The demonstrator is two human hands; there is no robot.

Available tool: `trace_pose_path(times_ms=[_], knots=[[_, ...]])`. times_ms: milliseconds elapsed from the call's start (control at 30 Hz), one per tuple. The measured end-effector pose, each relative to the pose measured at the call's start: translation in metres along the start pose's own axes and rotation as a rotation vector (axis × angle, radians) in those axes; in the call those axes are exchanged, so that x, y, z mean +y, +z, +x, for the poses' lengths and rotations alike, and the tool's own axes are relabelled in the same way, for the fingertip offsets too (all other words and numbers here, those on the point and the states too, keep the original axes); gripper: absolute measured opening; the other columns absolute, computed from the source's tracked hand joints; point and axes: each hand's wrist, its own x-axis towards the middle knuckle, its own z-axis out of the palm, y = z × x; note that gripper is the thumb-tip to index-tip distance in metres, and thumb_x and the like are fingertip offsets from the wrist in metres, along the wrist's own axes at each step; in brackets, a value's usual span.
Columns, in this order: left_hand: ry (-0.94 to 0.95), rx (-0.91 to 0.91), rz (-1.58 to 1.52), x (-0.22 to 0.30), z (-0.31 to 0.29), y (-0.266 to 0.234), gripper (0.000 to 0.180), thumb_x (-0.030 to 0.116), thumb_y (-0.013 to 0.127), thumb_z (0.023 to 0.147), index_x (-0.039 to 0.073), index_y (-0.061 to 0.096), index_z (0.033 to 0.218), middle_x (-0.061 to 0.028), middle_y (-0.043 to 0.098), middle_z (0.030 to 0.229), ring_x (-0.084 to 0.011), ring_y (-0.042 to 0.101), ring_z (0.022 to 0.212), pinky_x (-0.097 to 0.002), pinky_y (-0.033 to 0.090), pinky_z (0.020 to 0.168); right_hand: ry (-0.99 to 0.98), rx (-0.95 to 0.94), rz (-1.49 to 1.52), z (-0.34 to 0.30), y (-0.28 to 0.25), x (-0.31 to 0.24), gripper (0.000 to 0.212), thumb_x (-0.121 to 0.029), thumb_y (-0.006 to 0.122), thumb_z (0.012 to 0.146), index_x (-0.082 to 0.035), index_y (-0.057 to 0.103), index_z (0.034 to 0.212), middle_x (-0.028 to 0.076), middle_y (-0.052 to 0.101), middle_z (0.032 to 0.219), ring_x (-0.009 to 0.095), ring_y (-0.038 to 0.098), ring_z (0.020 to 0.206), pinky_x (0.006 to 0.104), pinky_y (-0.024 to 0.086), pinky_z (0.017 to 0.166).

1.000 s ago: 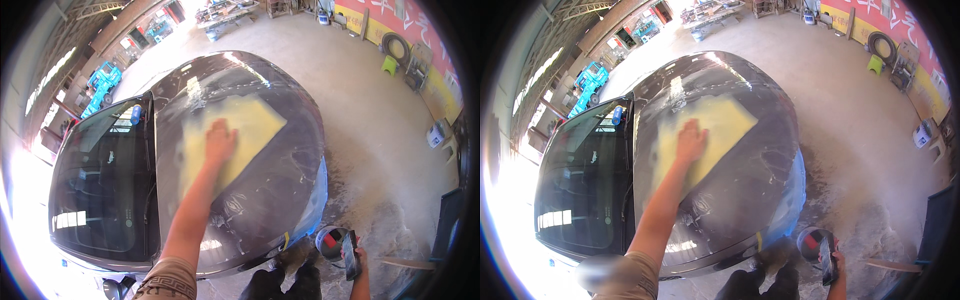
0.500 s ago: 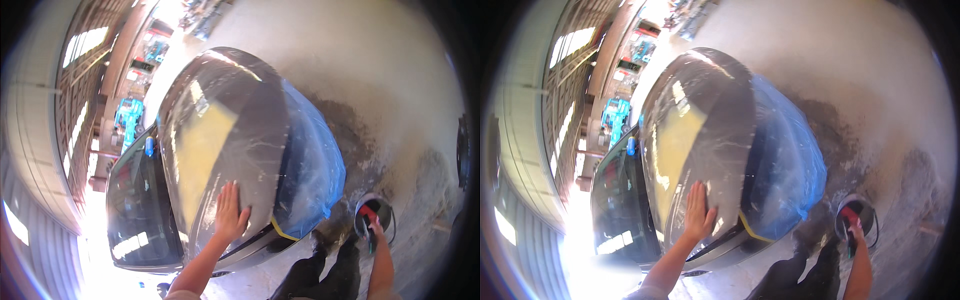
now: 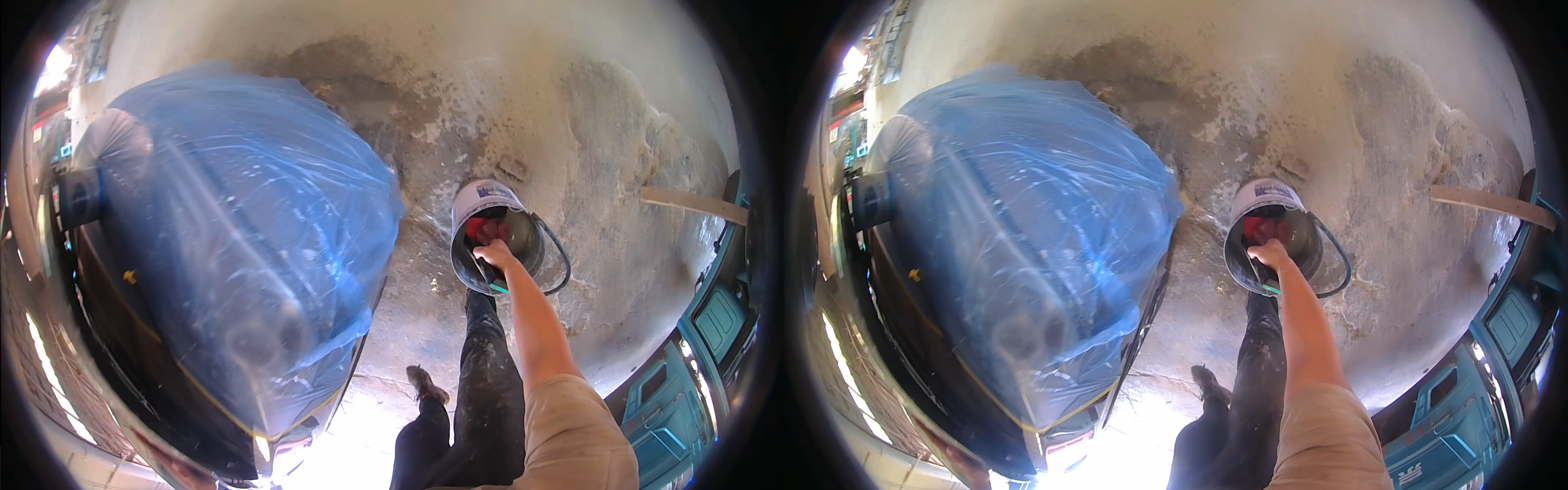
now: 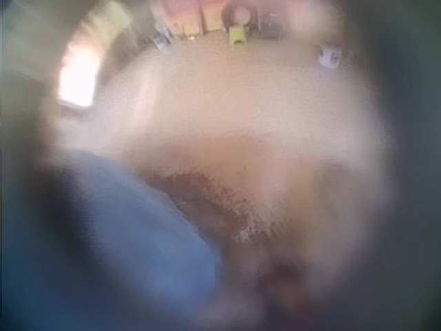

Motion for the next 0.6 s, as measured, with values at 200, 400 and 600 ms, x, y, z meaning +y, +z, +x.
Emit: trace_pose_path(times_ms=[200,400,600], knots=[[-0.028,-0.007,0.081,0.015,0.016,0.001,0.106,0.080,0.017,0.109,0.000,0.012,0.178,-0.0243,0.014,0.185,-0.0403,0.016,0.171,-0.0546,0.015,0.139,-0.156,-0.029,0.079,0.054,0.001,0.026,0.050,-0.037,0.085,0.081,-0.004,0.081,0.119,0.014,0.083,0.118,0.027,0.078,0.115,0.0391,0.058,0.104],[-0.011,-0.045,0.089,0.025,0.037,0.012,0.104,0.079,0.018,0.110,0.000,0.012,0.178,-0.0242,0.014,0.185,-0.0402,0.016,0.171,-0.0550,0.015,0.139,-0.309,0.022,0.003,0.114,0.005,0.076,0.049,-0.036,0.083,0.086,-0.006,0.079,0.125,0.012,0.080,0.125,0.027,0.074,0.118,0.0419,0.057,0.104],[0.001,-0.042,0.067,0.029,0.036,0.008,0.102,0.077,0.020,0.111,0.000,0.012,0.178,-0.0242,0.013,0.185,-0.0401,0.016,0.171,-0.0553,0.014,0.139,-0.082,-0.135,0.058,0.112,0.006,0.066,0.047,-0.037,0.086,0.085,-0.007,0.081,0.121,0.010,0.080,0.114,0.024,0.073,0.109,0.0389,0.057,0.098]])
